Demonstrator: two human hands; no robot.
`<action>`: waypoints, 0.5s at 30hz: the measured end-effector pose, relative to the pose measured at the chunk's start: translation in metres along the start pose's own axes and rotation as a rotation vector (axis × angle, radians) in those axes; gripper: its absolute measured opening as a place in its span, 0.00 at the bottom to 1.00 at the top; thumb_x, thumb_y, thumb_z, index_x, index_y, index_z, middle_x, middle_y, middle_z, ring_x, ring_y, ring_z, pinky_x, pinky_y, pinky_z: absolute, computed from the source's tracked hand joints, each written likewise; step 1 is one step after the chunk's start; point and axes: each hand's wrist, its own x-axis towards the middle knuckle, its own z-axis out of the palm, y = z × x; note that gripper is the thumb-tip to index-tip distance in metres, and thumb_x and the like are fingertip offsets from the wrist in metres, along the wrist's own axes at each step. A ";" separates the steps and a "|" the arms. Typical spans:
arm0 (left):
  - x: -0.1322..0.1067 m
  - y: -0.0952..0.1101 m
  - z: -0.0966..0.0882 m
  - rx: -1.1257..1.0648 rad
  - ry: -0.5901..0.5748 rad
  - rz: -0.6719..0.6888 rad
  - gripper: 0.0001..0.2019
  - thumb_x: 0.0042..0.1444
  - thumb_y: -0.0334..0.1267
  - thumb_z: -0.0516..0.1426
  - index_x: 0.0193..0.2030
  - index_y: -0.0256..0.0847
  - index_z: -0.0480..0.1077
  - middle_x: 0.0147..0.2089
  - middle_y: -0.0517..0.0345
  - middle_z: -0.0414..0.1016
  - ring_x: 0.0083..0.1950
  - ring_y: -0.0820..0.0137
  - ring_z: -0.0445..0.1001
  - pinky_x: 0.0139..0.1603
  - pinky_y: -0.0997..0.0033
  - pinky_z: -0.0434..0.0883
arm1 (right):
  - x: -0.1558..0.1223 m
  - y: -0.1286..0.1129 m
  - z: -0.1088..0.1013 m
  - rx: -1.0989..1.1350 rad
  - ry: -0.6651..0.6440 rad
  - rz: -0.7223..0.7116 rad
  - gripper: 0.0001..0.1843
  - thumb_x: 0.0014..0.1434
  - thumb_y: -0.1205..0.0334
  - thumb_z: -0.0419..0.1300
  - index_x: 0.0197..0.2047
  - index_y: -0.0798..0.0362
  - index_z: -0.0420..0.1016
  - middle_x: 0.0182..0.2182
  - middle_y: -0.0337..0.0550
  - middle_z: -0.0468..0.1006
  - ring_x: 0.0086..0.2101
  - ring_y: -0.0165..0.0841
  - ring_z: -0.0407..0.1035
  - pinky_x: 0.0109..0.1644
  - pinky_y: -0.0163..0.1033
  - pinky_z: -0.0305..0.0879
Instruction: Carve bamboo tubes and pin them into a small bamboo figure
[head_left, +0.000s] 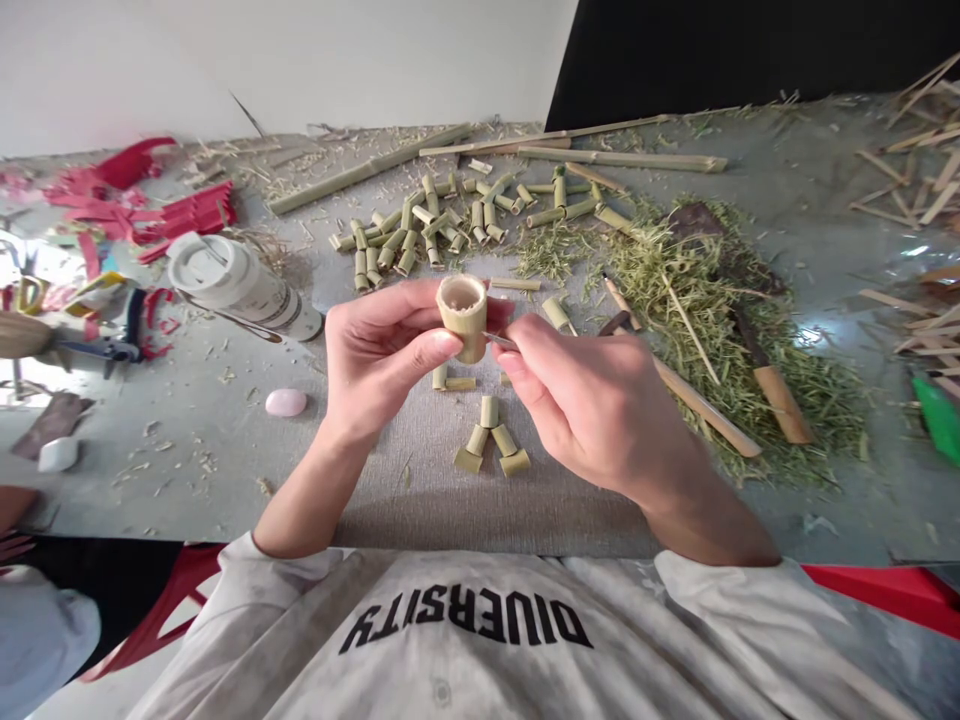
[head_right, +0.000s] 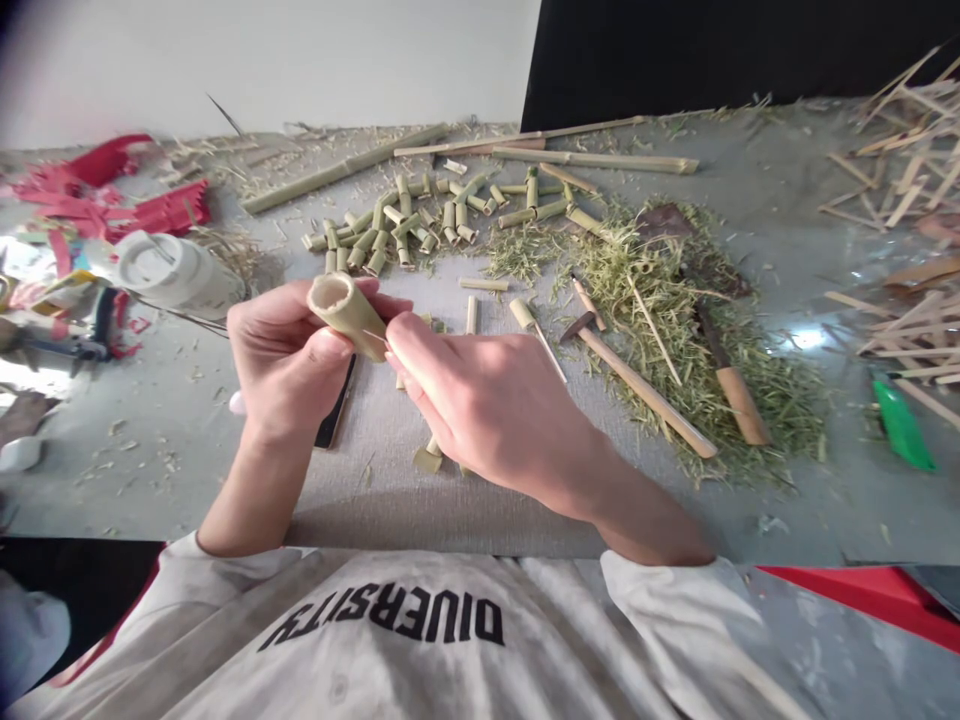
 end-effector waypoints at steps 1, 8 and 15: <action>0.000 0.000 0.000 0.000 -0.001 -0.008 0.14 0.66 0.47 0.71 0.57 0.50 0.87 0.47 0.55 0.91 0.53 0.55 0.91 0.56 0.54 0.89 | 0.000 0.000 0.000 0.000 -0.001 0.001 0.13 0.82 0.63 0.51 0.52 0.54 0.77 0.28 0.35 0.79 0.25 0.27 0.69 0.31 0.39 0.57; -0.001 0.001 0.001 0.016 0.026 0.013 0.14 0.66 0.47 0.72 0.55 0.50 0.88 0.50 0.57 0.91 0.52 0.58 0.91 0.54 0.58 0.90 | -0.001 -0.001 0.000 0.000 -0.011 0.001 0.11 0.82 0.64 0.52 0.50 0.53 0.75 0.28 0.34 0.78 0.25 0.27 0.68 0.30 0.39 0.56; -0.002 -0.001 0.003 0.057 0.033 0.098 0.13 0.68 0.44 0.70 0.57 0.49 0.86 0.51 0.61 0.91 0.52 0.63 0.91 0.55 0.64 0.89 | 0.000 0.000 -0.001 -0.004 -0.013 -0.009 0.08 0.80 0.66 0.53 0.50 0.54 0.74 0.27 0.34 0.76 0.24 0.27 0.67 0.29 0.39 0.54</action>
